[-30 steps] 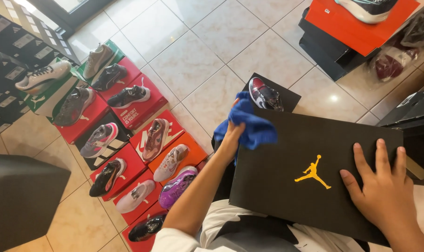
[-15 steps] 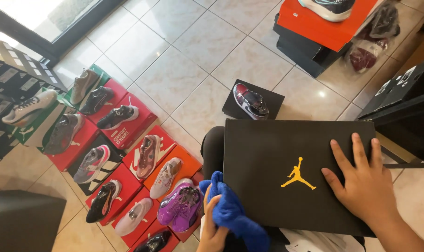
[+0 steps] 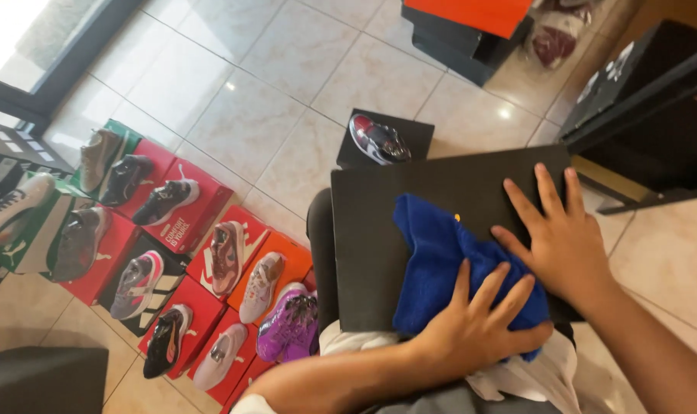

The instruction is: Cleaning shoe boxes and shoes with a blue cloth

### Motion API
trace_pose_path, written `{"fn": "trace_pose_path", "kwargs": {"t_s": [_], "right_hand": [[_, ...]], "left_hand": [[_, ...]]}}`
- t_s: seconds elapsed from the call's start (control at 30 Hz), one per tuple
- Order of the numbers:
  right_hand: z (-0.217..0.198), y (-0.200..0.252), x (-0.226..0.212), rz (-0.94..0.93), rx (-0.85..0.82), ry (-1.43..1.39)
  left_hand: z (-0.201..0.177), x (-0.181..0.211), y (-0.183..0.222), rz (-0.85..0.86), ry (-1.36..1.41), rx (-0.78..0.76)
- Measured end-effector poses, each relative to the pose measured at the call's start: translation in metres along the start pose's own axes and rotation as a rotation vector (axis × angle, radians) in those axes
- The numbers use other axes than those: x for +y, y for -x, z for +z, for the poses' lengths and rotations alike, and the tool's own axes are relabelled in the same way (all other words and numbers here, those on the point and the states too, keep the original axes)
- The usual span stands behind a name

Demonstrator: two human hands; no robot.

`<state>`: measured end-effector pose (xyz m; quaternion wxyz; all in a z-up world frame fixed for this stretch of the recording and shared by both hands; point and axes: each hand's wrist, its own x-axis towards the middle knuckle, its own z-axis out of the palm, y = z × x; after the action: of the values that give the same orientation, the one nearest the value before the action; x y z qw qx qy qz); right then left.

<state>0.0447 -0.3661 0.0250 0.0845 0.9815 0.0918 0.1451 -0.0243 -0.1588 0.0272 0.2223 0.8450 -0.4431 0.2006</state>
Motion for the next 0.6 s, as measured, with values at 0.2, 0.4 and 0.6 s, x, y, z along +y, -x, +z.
{"fn": "trace_pose_path", "kwargs": {"t_s": [0.2,0.4,0.6], "right_hand": [[-0.003,0.000,0.003,-0.012,-0.056,-0.106],[-0.009,-0.001,-0.002,0.036,-0.169,-0.131],[-0.008,-0.013,-0.009,0.029,-0.243,-0.086]], "left_hand": [[-0.027,-0.018,0.008,0.033,-0.117,-0.137],[-0.065,-0.080,0.043,-0.194,0.095,-0.230],[-0.031,-0.196,-0.007,-0.452,-0.072,-0.153]]}}
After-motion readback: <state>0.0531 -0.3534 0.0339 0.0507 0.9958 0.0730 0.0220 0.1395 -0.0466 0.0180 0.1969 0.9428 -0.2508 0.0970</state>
